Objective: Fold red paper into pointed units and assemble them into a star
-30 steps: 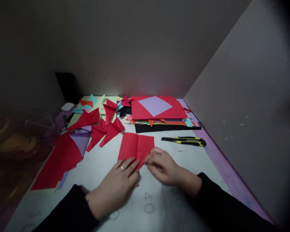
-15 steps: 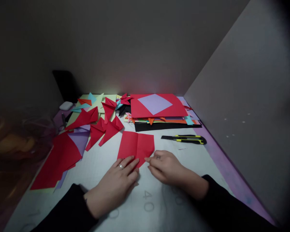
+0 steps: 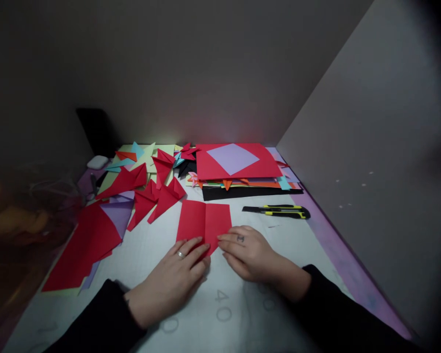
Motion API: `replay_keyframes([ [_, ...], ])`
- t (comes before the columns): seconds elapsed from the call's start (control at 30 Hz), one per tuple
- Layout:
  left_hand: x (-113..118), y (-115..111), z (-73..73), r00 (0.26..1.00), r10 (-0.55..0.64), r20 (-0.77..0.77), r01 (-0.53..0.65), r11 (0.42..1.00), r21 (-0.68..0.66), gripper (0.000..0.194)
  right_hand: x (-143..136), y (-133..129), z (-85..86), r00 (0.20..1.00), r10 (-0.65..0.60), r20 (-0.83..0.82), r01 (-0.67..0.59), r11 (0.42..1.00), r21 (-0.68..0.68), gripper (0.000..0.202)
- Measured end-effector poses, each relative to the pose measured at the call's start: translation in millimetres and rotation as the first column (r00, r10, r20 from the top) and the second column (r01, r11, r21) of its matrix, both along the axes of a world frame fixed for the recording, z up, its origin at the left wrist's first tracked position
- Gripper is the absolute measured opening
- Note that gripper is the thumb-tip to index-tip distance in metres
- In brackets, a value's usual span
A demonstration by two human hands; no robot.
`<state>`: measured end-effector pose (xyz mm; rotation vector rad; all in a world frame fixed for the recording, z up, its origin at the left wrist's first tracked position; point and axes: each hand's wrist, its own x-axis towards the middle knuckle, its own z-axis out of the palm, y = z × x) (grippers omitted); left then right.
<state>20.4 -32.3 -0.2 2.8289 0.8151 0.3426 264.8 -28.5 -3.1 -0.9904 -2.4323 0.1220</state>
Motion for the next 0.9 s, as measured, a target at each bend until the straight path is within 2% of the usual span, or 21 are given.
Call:
replay_keyframes([
  [0.07, -9.4, 6.6, 1.2, 0.995, -0.002, 0.097, 0.0, 1.0, 0.024, 0.035, -1.9, -0.1, -1.6, 0.999, 0.034, 0.009, -0.034, 0.999, -0.009, 0.021],
  [0.13, -20.3, 15.4, 2.7, 0.974, 0.109, 0.198, -0.126, 0.989, 0.076, 0.037, -1.9, 0.4, -2.4, 0.999, 0.032, 0.014, -0.032, 0.999, -0.027, 0.021],
  [0.2, -28.9, 23.7, 4.1, 0.954, 0.219, 0.204, -0.248, 0.96, 0.129, 0.04, -0.9, 0.9, -2.3, 1.0, 0.027, 0.014, -0.026, 0.999, -0.04, 0.02],
  [0.23, -31.4, 26.9, 4.7, 0.954, 0.241, 0.181, -0.269, 0.951, 0.153, 0.042, -0.3, 1.2, -2.0, 1.0, 0.026, 0.015, -0.025, 0.999, -0.044, 0.02],
  [0.3, -32.7, 30.3, 5.9, 0.966, 0.222, 0.134, -0.245, 0.951, 0.189, 0.04, 0.5, 1.6, -1.2, 0.999, 0.03, 0.025, -0.029, 0.998, -0.051, 0.02],
  [0.4, -30.0, 29.8, 7.2, 0.985, 0.129, 0.115, -0.151, 0.966, 0.21, 0.028, 1.1, 2.1, -0.3, 0.998, 0.038, 0.05, -0.034, 0.997, -0.063, 0.022],
  [0.5, -30.5, 29.5, 7.0, 0.993, 0.083, 0.085, -0.099, 0.975, 0.201, 0.033, 1.3, 2.7, -0.4, 0.997, 0.043, 0.065, -0.038, 0.997, -0.073, 0.023],
  [0.63, -36.9, 35.8, 3.4, 0.988, 0.144, 0.053, -0.152, 0.968, 0.201, 0.051, 1.6, 3.5, -1.4, 0.996, 0.051, 0.073, -0.044, 0.995, -0.09, 0.025],
  [0.83, -35.2, 41.0, -1.8, 0.965, 0.226, 0.135, -0.238, 0.969, 0.073, 0.056, 2.2, 3.7, -2.1, 0.996, 0.062, 0.067, -0.055, 0.993, -0.109, 0.025],
  [0.9, -34.2, 40.0, -0.9, 0.961, 0.219, 0.167, -0.235, 0.968, 0.084, 0.054, 2.3, 3.3, -2.1, 0.996, 0.063, 0.069, -0.055, 0.992, -0.113, 0.025],
])
